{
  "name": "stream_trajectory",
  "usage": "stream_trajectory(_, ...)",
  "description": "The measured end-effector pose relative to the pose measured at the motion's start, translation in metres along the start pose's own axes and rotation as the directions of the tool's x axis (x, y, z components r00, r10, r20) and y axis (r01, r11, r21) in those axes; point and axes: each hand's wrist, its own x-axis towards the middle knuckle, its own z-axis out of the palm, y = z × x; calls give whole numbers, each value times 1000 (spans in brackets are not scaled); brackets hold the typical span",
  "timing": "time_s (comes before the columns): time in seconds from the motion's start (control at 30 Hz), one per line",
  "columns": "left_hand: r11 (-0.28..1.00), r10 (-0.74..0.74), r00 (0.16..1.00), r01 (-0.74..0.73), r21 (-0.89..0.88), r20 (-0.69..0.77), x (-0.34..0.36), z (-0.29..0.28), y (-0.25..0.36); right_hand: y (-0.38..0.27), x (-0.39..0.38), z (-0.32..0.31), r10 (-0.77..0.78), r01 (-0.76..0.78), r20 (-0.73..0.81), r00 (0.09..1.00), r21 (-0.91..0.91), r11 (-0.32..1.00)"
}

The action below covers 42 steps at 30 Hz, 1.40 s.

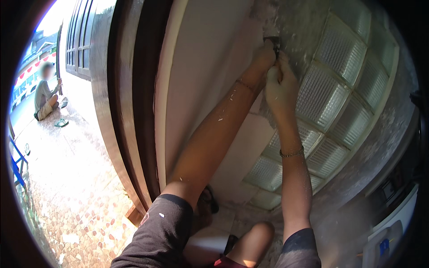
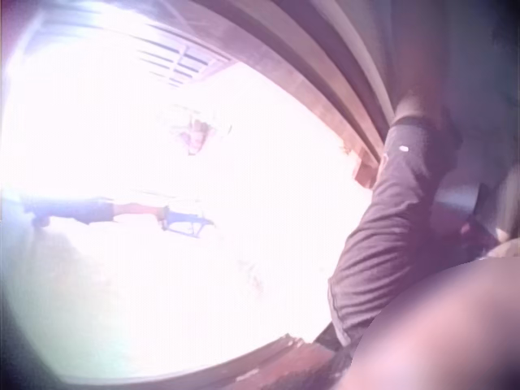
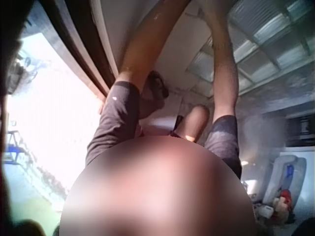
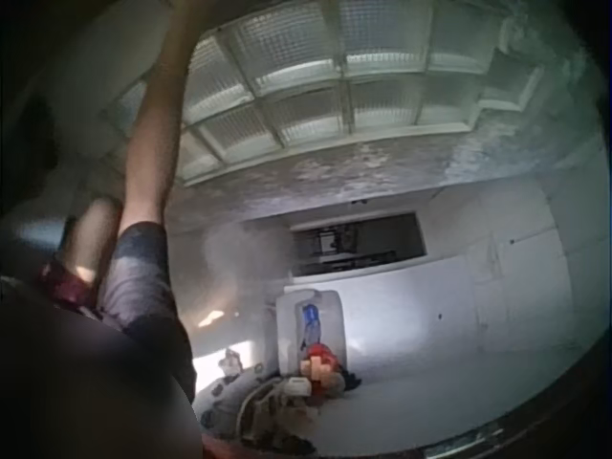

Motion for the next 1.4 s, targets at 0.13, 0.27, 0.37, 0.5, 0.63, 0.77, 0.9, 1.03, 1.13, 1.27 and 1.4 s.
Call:
stream_trajectory(0.13, 999, 31, 999, -32, -30, -34, 10, 6, 3, -6, 10, -4, -59, 59, 7, 998, 48, 997)
stream_trajectory(0.27, 998, 22, 999, -23, -60, -31, 14, 2, 5, -9, 14, -2, 14, -14, 35, 999, -2, 1000)
stream_trajectory(0.37, 997, 44, 999, -46, -70, -29, 16, 0, 8, -6, 17, 0, 4, -3, 26, 1000, -30, 1000)
stream_trajectory(0.5, 993, 32, 999, -37, -115, -40, 15, -3, 18, -5, 26, 2, -8, 10, 39, 999, -49, 999)
stream_trajectory(0.63, 959, 28, 1000, -27, -281, 2, 3, -16, 41, -12, 47, 0, -146, 144, 66, 987, 23, 989)
stream_trajectory(0.77, 849, -100, 993, 116, -515, 58, -56, -33, 41, -7, 22, -37, -88, 91, 308, 947, 4, 996)
stream_trajectory(0.9, 983, -37, 984, 5, -181, -173, -148, -55, -12, 17, -79, -99, -75, 96, 313, 947, -52, 994)
stream_trajectory(1.03, 752, 497, 830, -267, 602, -253, -182, -59, -71, 43, -149, -141, 98, -57, 314, 944, -140, 989)
stream_trajectory(1.13, 341, 772, 632, -501, 796, 68, -180, -58, -96, 63, -178, -156, 250, -244, 263, 932, -54, 968)
stream_trajectory(1.27, 61, 664, 615, -612, 788, 426, -193, -55, -117, 93, -210, -148, 304, -299, 87, 949, -64, 952)
stream_trajectory(1.4, 11, 475, 581, -755, 656, 661, -209, -62, -129, 118, -232, -112, 444, -425, -160, 882, 138, 895)
